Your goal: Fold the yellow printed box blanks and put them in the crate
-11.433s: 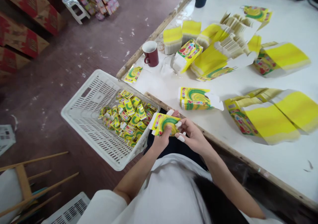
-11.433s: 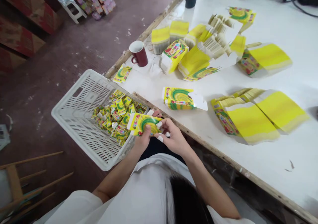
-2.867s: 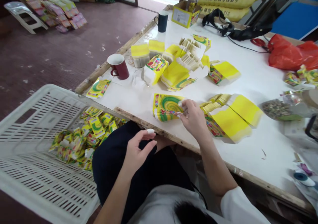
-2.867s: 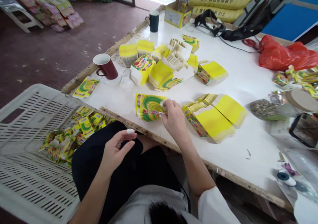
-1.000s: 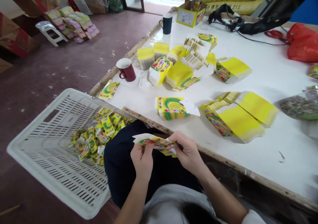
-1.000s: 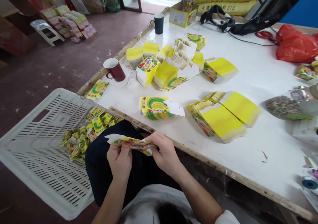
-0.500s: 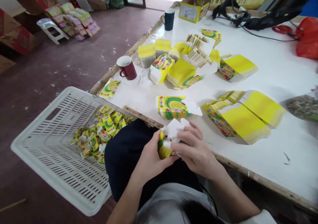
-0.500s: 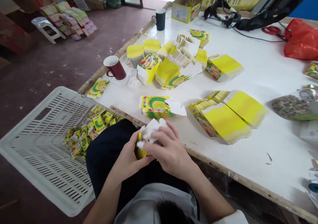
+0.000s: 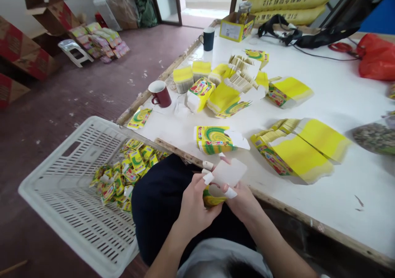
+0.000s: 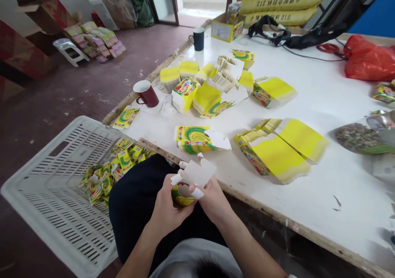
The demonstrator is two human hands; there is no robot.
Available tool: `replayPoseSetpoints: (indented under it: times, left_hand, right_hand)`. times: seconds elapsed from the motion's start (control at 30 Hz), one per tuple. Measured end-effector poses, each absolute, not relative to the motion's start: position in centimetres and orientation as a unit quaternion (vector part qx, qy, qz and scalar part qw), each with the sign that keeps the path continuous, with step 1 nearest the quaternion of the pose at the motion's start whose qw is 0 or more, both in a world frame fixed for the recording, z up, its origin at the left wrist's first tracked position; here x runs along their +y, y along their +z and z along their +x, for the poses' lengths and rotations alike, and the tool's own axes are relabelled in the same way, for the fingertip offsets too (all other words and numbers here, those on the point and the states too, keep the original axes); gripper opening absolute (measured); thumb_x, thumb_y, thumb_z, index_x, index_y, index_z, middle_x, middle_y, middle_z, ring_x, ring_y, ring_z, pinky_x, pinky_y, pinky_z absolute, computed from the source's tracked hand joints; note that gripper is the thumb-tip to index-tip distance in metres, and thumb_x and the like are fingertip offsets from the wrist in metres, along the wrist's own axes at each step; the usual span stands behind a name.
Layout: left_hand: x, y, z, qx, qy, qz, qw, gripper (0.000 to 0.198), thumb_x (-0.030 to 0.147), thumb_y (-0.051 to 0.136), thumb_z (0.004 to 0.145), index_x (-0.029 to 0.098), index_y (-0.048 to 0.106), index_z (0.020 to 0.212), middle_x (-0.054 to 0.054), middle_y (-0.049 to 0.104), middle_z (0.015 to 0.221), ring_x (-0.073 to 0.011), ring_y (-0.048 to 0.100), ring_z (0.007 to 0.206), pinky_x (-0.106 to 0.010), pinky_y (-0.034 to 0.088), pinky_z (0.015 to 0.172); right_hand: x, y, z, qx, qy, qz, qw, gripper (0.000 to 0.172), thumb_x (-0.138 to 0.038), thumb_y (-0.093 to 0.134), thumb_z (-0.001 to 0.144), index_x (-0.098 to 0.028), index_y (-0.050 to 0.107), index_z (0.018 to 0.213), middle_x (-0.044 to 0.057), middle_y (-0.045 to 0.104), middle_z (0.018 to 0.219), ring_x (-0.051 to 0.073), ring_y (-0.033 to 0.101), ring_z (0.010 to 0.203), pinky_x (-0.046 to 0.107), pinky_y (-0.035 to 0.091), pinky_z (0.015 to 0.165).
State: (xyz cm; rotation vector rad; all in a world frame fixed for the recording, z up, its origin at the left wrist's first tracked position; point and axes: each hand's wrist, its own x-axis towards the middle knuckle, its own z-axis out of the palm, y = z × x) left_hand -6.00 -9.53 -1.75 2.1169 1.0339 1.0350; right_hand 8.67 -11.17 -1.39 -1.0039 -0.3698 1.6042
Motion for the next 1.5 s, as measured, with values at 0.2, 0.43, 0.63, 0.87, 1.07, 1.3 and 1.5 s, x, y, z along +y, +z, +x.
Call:
replayPoseSetpoints:
  times: [0.2, 0.43, 0.63, 0.87, 1.07, 1.3, 1.5]
  left_hand:
    - [-9.3, -2.0, -6.1, 0.351, 0.395, 0.802, 0.280, 0.058, 0.014, 0.065, 0.077, 0.026, 0.042, 0.128, -0.008, 0.060, 0.111, -0.0226, 0.069, 0.096, -0.035, 0.059, 0.078]
    - [-8.7, -2.0, -6.8, 0.422, 0.231, 0.766, 0.427, 0.086, 0.016, 0.067, 0.073, 0.021, 0.019, 0.144, -0.012, 0.065, 0.117, -0.0284, 0.072, 0.099, -0.043, 0.060, 0.081]
    - [-8.1, -2.7, -6.7, 0.453, 0.234, 0.764, 0.395, 0.073, 0.013, 0.066, 0.072, 0.017, 0.035, 0.137, -0.019, 0.055, 0.131, -0.0319, 0.066, 0.114, -0.050, 0.057, 0.095]
    - [-7.9, -1.7, -8.1, 0.492, 0.281, 0.737, 0.368, 0.052, 0.020, 0.077, 0.077, 0.023, 0.054, 0.123, -0.008, 0.067, 0.113, -0.0261, 0.068, 0.104, -0.044, 0.058, 0.091]
    - [-7.6, -0.3, -9.2, 0.485, 0.268, 0.726, 0.408, 0.057, 0.029, 0.088, 0.070, 0.021, 0.062, 0.120, -0.008, 0.072, 0.109, -0.0247, 0.072, 0.098, -0.040, 0.060, 0.089]
    - [-7.9, 0.0, -9.1, 0.475, 0.275, 0.745, 0.380, 0.055, 0.031, 0.087, 0.070, 0.020, 0.064, 0.120, -0.008, 0.074, 0.109, -0.0247, 0.074, 0.097, -0.038, 0.062, 0.088]
    - [-7.5, -0.5, -9.7, 0.498, 0.369, 0.655, 0.433, 0.061, 0.035, 0.089, 0.067, 0.020, 0.062, 0.120, -0.006, 0.074, 0.109, -0.0230, 0.075, 0.092, -0.034, 0.063, 0.082]
  right_hand:
    - [-11.4, -1.6, 9.1, -0.286, 0.710, -0.401, 0.502, 0.076, -0.067, 0.077, 0.079, -0.030, 0.061, 0.144, 0.010, 0.069, 0.137, 0.032, 0.063, 0.129, 0.053, 0.042, 0.118]
    - [-11.5, -1.9, 10.3, -0.575, 0.529, -0.478, 0.403, 0.060, -0.037, 0.050, 0.103, -0.029, 0.038, 0.161, 0.011, 0.049, 0.161, 0.028, 0.049, 0.147, 0.051, 0.036, 0.124]
    - [-11.1, -3.1, 10.1, -0.692, 0.388, -0.476, 0.380, 0.077, 0.001, 0.040, 0.092, -0.035, 0.038, 0.161, 0.005, 0.036, 0.168, 0.022, 0.038, 0.153, 0.041, 0.040, 0.122]
    - [-10.7, -3.6, 12.5, -0.718, 0.303, -0.500, 0.377, 0.075, -0.013, 0.051, 0.099, -0.034, 0.024, 0.165, 0.013, 0.029, 0.171, 0.027, 0.037, 0.154, 0.043, 0.046, 0.117]
    - [-10.6, -1.8, 14.4, -0.758, 0.356, -0.470, 0.279, 0.037, -0.026, 0.054, 0.101, -0.018, 0.064, 0.136, 0.026, 0.048, 0.157, 0.033, 0.054, 0.142, 0.045, 0.054, 0.107]
    - [-10.2, 0.1, 14.3, -0.727, 0.396, -0.475, 0.299, 0.020, -0.025, 0.068, 0.090, -0.020, 0.067, 0.109, 0.021, 0.057, 0.144, 0.031, 0.062, 0.130, 0.045, 0.053, 0.105]
    - [-9.9, -0.7, 12.3, -0.658, 0.392, -0.467, 0.443, 0.063, -0.030, 0.073, 0.088, -0.026, 0.043, 0.143, 0.018, 0.050, 0.151, 0.029, 0.055, 0.137, 0.044, 0.051, 0.108]
